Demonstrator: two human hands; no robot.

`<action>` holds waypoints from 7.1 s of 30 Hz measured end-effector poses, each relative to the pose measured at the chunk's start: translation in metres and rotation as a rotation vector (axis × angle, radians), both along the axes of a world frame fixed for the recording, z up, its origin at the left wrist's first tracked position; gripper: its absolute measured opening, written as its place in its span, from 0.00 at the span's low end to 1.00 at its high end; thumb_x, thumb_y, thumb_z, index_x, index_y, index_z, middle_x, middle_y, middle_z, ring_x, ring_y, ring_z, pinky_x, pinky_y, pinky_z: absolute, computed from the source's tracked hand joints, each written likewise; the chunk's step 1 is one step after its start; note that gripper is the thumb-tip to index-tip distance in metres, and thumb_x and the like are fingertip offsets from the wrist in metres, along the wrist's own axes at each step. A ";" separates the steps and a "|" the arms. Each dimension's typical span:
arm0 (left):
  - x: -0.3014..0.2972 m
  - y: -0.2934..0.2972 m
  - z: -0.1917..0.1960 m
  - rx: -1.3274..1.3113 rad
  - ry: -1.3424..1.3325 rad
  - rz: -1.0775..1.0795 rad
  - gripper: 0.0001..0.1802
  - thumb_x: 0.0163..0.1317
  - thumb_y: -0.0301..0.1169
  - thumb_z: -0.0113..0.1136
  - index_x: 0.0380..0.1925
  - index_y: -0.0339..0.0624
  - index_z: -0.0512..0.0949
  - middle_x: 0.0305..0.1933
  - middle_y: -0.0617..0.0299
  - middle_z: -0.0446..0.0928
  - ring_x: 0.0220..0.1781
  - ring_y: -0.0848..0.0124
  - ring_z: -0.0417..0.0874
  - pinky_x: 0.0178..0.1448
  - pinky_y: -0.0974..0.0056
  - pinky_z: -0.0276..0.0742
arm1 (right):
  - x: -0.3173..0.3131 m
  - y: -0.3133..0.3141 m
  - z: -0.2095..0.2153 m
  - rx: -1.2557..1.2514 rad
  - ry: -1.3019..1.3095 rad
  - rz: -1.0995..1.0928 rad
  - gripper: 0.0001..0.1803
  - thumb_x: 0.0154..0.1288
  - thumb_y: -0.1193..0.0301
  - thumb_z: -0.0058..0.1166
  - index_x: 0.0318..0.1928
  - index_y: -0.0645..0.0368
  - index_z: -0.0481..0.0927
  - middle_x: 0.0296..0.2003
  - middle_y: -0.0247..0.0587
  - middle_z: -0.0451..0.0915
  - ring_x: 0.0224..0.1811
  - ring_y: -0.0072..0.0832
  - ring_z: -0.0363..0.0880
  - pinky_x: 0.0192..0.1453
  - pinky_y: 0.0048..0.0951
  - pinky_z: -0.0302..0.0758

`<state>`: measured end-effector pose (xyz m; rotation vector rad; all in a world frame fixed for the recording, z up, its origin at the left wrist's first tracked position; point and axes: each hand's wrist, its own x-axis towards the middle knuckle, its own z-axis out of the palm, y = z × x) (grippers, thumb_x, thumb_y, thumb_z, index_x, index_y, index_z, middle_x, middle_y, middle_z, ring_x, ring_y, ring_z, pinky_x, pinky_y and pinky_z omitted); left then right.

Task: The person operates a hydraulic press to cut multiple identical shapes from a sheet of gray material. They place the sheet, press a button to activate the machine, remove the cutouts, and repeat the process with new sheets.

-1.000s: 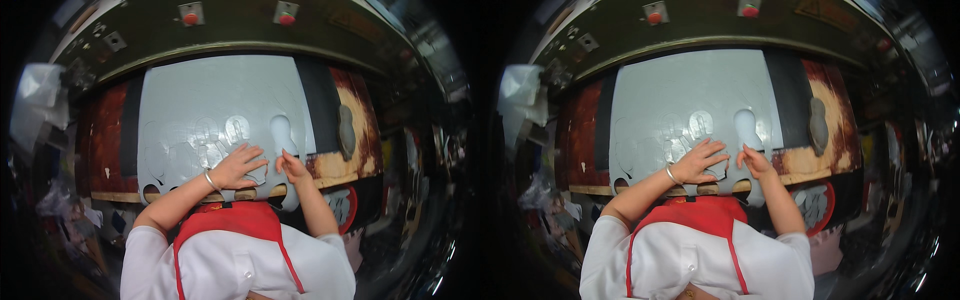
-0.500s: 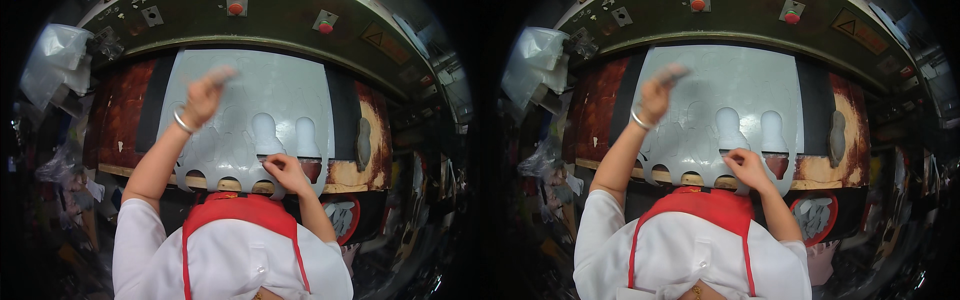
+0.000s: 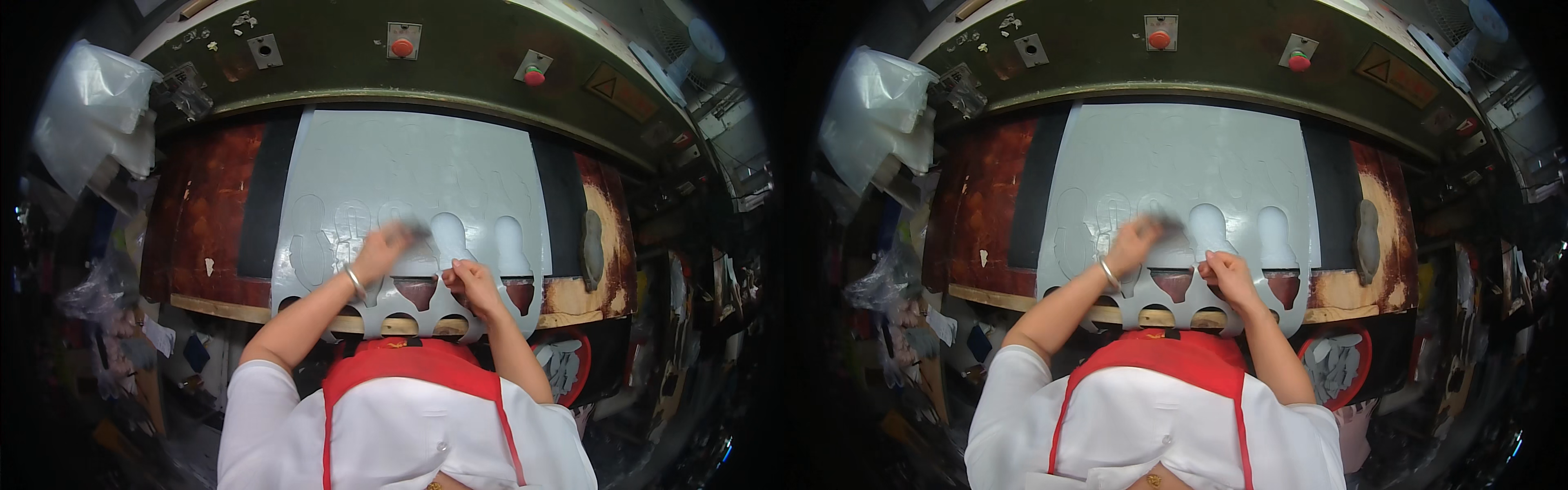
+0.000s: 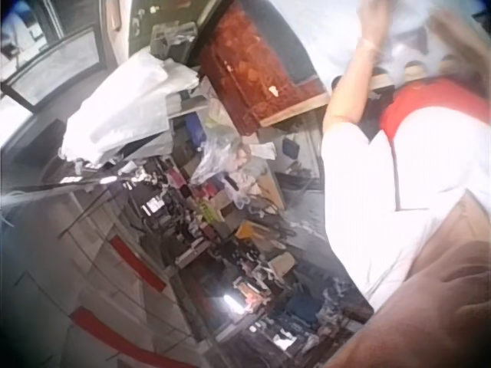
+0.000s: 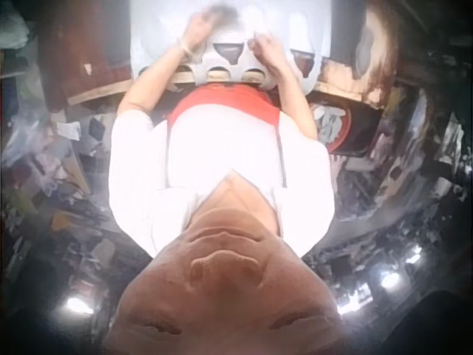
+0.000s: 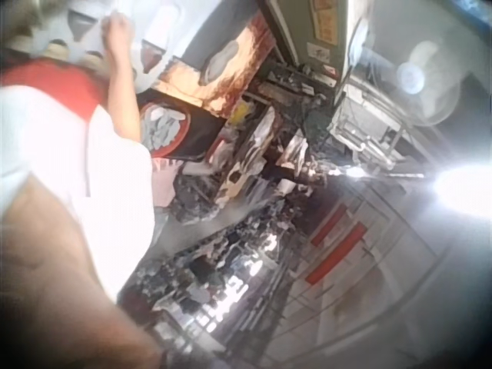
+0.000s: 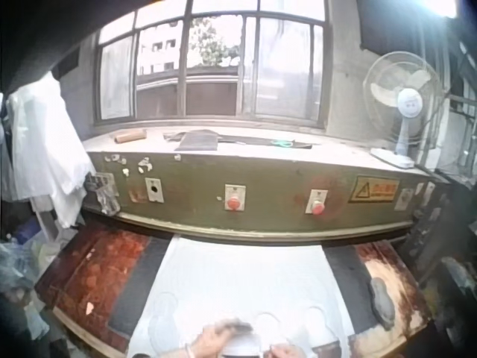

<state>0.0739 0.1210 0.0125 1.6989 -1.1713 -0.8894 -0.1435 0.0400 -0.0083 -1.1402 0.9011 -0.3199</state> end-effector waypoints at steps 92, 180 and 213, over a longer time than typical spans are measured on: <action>-0.109 -0.152 0.019 -0.133 -0.121 -0.149 0.14 0.57 0.22 0.58 0.45 0.38 0.79 0.46 0.55 0.81 0.46 0.68 0.81 0.51 0.63 0.76 | -0.165 -0.064 -0.013 0.037 -0.115 -0.350 0.15 0.67 0.73 0.51 0.52 0.67 0.74 0.45 0.47 0.80 0.45 0.33 0.81 0.49 0.31 0.78; 0.171 -0.005 0.102 -1.003 -0.528 0.370 0.20 0.50 0.27 0.71 0.45 0.38 0.78 0.37 0.58 0.82 0.38 0.69 0.84 0.43 0.68 0.80 | 0.083 0.043 -0.021 0.458 -0.046 0.313 0.04 0.61 0.73 0.57 0.33 0.60 0.80 0.28 0.25 0.76 0.26 0.11 0.67 0.28 0.13 0.61; 0.195 0.119 -0.003 -0.433 -0.709 -0.846 0.33 0.48 0.47 0.68 0.51 0.41 0.73 0.60 0.45 0.69 0.61 0.52 0.72 0.66 0.47 0.67 | 0.169 0.082 -0.023 0.821 -0.221 0.296 0.05 0.52 0.77 0.50 0.21 0.61 0.74 0.21 0.30 0.67 0.27 0.18 0.64 0.36 0.20 0.61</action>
